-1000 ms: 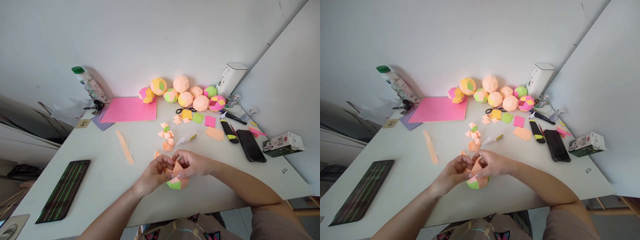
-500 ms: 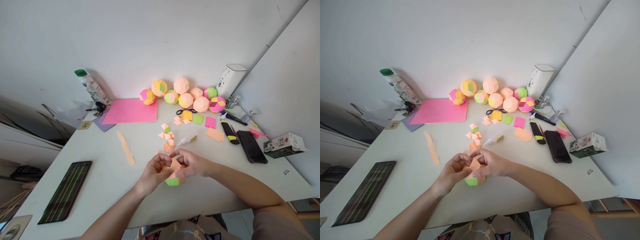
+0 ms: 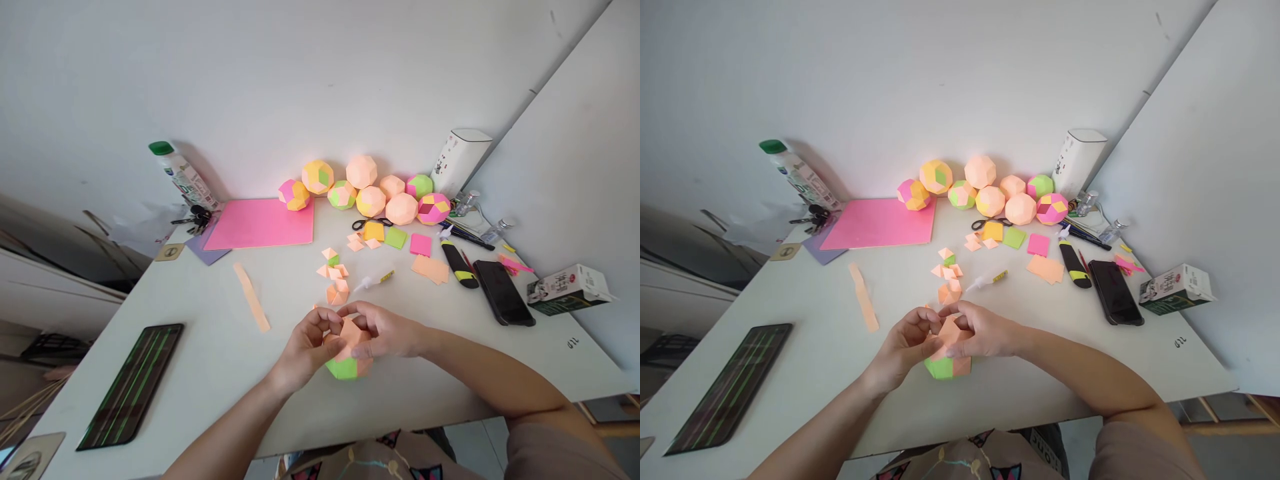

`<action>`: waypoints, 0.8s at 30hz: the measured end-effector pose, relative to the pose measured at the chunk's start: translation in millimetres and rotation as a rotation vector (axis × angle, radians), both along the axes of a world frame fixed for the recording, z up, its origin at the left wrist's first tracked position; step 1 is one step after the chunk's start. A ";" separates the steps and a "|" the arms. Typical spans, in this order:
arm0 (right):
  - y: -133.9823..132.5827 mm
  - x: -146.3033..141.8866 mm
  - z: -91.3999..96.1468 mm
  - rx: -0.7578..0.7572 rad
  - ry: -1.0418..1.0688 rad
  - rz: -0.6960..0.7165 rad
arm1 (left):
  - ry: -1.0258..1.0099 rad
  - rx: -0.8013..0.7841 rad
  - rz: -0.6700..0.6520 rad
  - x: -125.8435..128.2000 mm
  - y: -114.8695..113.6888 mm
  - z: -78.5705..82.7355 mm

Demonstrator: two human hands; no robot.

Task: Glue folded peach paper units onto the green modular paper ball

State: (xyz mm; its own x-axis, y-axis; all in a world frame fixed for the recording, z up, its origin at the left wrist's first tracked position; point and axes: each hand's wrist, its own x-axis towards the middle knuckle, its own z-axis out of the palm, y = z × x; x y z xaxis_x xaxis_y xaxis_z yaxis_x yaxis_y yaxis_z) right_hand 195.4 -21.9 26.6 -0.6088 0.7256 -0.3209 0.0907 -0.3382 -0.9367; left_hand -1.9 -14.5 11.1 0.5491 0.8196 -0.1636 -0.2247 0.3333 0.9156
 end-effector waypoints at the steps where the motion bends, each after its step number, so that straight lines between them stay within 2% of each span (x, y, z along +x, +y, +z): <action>1: 1.2 1.1 1.3 -0.012 0.017 0.004 | -0.015 -0.006 0.005 -0.4 0.9 0.3; 8: 10.0 9.6 13.7 -0.128 0.097 -0.056 | -0.087 -0.035 0.033 -1.6 2.6 0.9; 12: 11.8 12.2 18.5 -0.158 0.064 -0.073 | -0.119 -0.051 0.145 -1.6 2.1 1.5; 16: 11.2 13.6 19.1 -0.062 0.012 -0.075 | -0.143 -0.081 0.187 -1.3 2.2 4.3; 22: 10.0 19.0 22.5 0.146 -0.023 -0.062 | -0.160 -0.164 0.013 -2.8 1.9 6.3; 24: 9.1 20.8 25.3 0.202 -0.045 -0.018 | -0.169 -0.153 0.010 -3.3 1.7 4.9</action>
State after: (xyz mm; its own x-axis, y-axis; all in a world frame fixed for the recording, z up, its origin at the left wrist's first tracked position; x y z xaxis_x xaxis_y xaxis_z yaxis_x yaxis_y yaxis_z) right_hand 216.3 -12.8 51.9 -0.5838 0.7883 -0.1945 0.1295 -0.1461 -0.9808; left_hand -5.2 -12.8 16.0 0.5715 0.7976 -0.1929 -0.3743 0.4626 0.8037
